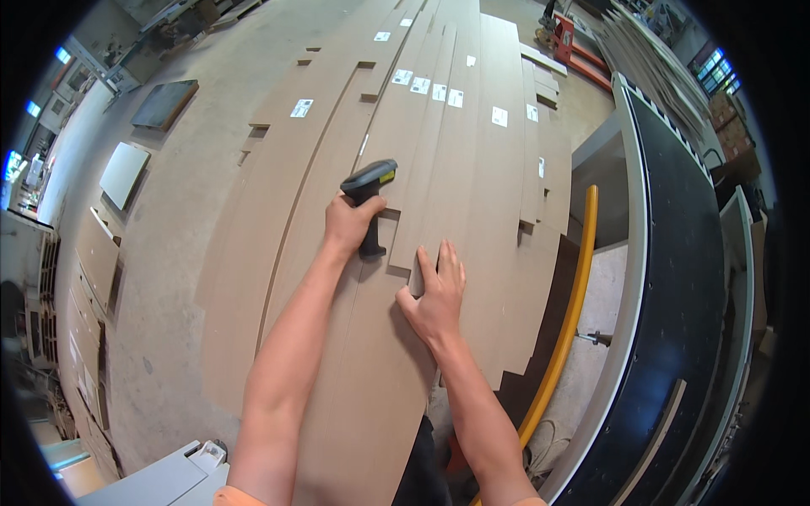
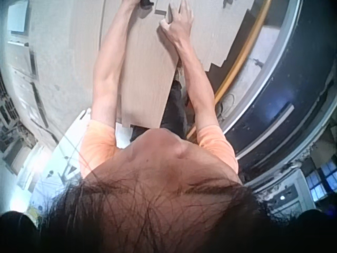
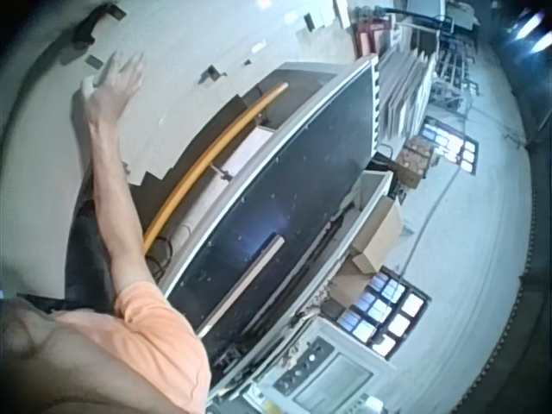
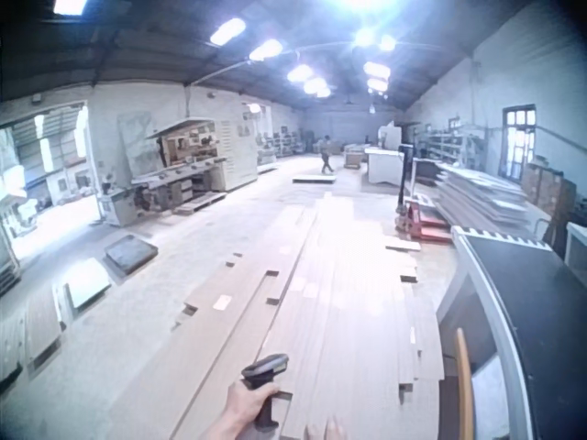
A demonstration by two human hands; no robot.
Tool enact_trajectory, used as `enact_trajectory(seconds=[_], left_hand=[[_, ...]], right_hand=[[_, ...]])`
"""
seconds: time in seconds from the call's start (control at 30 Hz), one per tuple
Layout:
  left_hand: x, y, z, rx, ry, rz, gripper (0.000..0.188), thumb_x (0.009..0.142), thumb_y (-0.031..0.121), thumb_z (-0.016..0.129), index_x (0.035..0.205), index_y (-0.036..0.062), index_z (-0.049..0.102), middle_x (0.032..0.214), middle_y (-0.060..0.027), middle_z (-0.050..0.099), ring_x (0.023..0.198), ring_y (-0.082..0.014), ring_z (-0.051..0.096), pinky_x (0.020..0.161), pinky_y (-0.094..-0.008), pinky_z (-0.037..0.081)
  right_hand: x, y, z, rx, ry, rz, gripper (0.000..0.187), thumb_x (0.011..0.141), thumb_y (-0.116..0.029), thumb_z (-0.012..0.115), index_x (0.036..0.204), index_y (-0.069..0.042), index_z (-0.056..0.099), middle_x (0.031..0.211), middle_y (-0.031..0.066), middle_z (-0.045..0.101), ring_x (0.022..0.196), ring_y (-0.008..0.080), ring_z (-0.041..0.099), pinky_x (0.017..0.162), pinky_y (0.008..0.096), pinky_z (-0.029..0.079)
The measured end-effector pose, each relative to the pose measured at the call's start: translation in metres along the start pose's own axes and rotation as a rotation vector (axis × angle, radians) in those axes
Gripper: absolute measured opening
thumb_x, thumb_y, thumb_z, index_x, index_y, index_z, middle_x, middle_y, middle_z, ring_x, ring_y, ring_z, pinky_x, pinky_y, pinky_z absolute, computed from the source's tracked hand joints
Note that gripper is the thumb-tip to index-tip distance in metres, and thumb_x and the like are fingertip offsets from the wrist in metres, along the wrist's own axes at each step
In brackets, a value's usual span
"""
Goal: The person repeatedly picks up long wooden planks from a pile on the floor, scans their labels with a handheld barcode scanner, and places them on a nearby worktable. The person continues this cycle of picking, scanning, and placing planks throughout the clip.
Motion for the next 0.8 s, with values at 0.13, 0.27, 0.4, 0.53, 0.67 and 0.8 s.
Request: enact_trajectory(seconds=[0.13,0.27,0.4,0.53,0.67,0.8], left_hand=[[0.0,0.006,-0.005,0.104,0.004,-0.003,0.035,0.077,0.024,0.081,0.097,-0.0034,0.072,0.085,-0.0065,0.072,0.074,-0.0113,0.064,0.068,-0.0298,0.052],[0.002,0.012,-0.003,0.275,0.0,0.022,0.037,0.076,0.028,0.081,0.095,-0.0027,0.074,0.084,-0.0071,0.073,0.075,-0.0131,0.066,0.068,-0.0306,0.053],[0.006,0.015,-0.003,0.275,0.034,0.045,0.035,0.079,0.031,0.079,0.086,-0.0034,0.076,0.077,-0.0042,0.07,0.068,-0.011,0.062,0.062,-0.029,0.048],[0.004,0.011,0.002,0.232,-0.002,0.012,0.028,0.081,0.028,0.079,0.083,0.0005,0.072,0.074,0.0001,0.064,0.065,-0.0092,0.057,0.06,-0.0283,0.045],[-0.015,0.009,-0.003,0.253,0.012,-0.007,0.036,0.078,0.031,0.08,0.089,-0.0032,0.076,0.078,-0.004,0.071,0.07,-0.0108,0.062,0.064,-0.0297,0.05],[-0.044,0.008,-0.012,0.275,-0.017,0.001,0.038,0.077,0.031,0.08,0.09,-0.0048,0.076,0.079,-0.0061,0.071,0.071,-0.0113,0.063,0.065,-0.0301,0.051]], right_hand=[[-0.005,-0.006,0.0,-0.009,0.009,-0.006,0.07,0.07,-0.02,0.072,0.136,-0.003,0.059,0.151,0.0333,0.037,0.144,0.047,0.034,0.116,0.0631,0.026],[-0.014,-0.015,0.001,0.044,0.056,-0.022,0.069,0.07,-0.019,0.07,0.135,0.0,0.059,0.149,0.0354,0.039,0.143,0.0489,0.035,0.117,0.0596,0.028],[-0.02,-0.017,0.0,0.097,0.088,-0.015,0.065,0.07,-0.013,0.068,0.132,0.003,0.06,0.146,0.0379,0.04,0.142,0.0505,0.034,0.118,0.0573,0.029],[-0.028,-0.012,-0.006,0.133,0.092,-0.03,0.066,0.069,-0.013,0.07,0.132,0.003,0.059,0.147,0.0377,0.038,0.141,0.0518,0.034,0.117,0.0581,0.03],[-0.046,-0.015,-0.011,0.151,0.06,-0.039,0.063,0.069,-0.009,0.066,0.129,0.007,0.06,0.147,0.04,0.037,0.14,0.0541,0.035,0.116,0.0595,0.03],[-0.069,-0.025,-0.013,0.12,0.027,-0.033,0.065,0.069,-0.012,0.072,0.131,0.005,0.059,0.15,0.0379,0.034,0.141,0.0541,0.033,0.116,0.0582,0.03]])
Point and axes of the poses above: each hand's wrist, its own x-axis towards the middle knuckle, its own z-axis out of the palm, y = z × x, the point moved 6 cm from there along x, towards the middle knuckle
